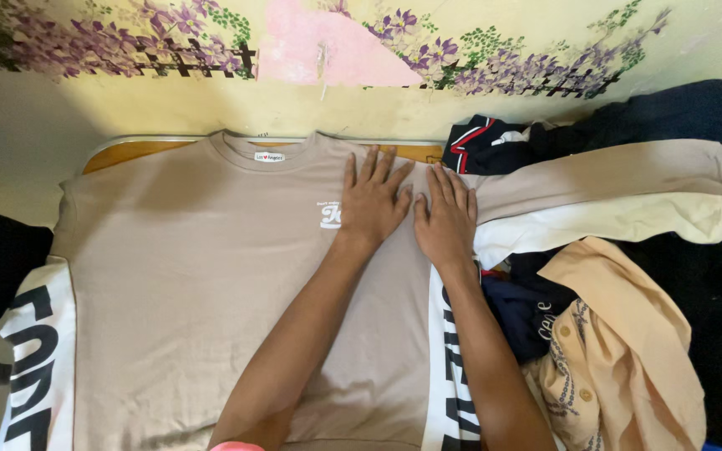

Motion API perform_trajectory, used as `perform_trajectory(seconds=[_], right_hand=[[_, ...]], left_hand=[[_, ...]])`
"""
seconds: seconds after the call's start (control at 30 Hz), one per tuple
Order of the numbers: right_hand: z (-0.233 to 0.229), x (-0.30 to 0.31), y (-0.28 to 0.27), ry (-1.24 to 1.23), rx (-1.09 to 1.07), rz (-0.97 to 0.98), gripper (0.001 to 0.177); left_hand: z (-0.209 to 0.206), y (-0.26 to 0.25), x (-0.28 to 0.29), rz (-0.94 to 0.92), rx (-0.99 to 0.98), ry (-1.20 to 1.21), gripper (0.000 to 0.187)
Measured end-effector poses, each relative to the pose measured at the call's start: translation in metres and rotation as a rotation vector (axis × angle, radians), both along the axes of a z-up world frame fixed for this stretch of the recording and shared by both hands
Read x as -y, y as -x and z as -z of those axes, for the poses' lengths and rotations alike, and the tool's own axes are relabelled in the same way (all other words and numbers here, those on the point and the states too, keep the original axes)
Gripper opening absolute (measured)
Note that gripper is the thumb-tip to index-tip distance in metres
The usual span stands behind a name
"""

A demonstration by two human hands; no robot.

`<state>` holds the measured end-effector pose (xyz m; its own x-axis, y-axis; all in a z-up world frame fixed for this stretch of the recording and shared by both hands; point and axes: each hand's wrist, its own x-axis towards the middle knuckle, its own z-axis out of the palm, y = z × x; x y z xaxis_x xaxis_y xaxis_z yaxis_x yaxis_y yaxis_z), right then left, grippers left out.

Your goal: The person smooths a beige sweatshirt on a wooden table, places a wire hanger inside it, and lifts the sweatshirt to hang it on a nearby rack. Then the person smooths a black polo shirt on the table and buttons its collar.

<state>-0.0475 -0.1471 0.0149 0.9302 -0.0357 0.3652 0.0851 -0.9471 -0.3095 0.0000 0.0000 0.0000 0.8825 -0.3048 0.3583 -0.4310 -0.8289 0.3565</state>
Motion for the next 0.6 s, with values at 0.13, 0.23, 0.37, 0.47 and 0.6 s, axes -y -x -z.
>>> perform_trajectory(seconds=[0.13, 0.23, 0.37, 0.47, 0.6], right_hand=[[-0.007, -0.002, 0.002, 0.016, 0.059, -0.012, 0.055], [-0.008, -0.003, 0.003, 0.017, 0.046, -0.005, 0.055], [-0.007, -0.002, 0.003, 0.019, 0.042, -0.017, 0.055], [-0.006, -0.003, 0.003, 0.025, 0.063, -0.030, 0.056], [-0.006, -0.004, 0.005, 0.023, 0.064, -0.029, 0.055]], left_hand=[[-0.018, 0.001, -0.022, -0.068, -0.019, 0.039, 0.055], [-0.021, 0.001, -0.034, -0.102, 0.004, 0.024, 0.055], [-0.014, -0.001, -0.040, -0.142, 0.038, 0.010, 0.058], [-0.013, -0.001, -0.043, -0.150, 0.043, 0.015, 0.059], [-0.013, 0.001, -0.041, -0.140, 0.054, 0.036, 0.058]])
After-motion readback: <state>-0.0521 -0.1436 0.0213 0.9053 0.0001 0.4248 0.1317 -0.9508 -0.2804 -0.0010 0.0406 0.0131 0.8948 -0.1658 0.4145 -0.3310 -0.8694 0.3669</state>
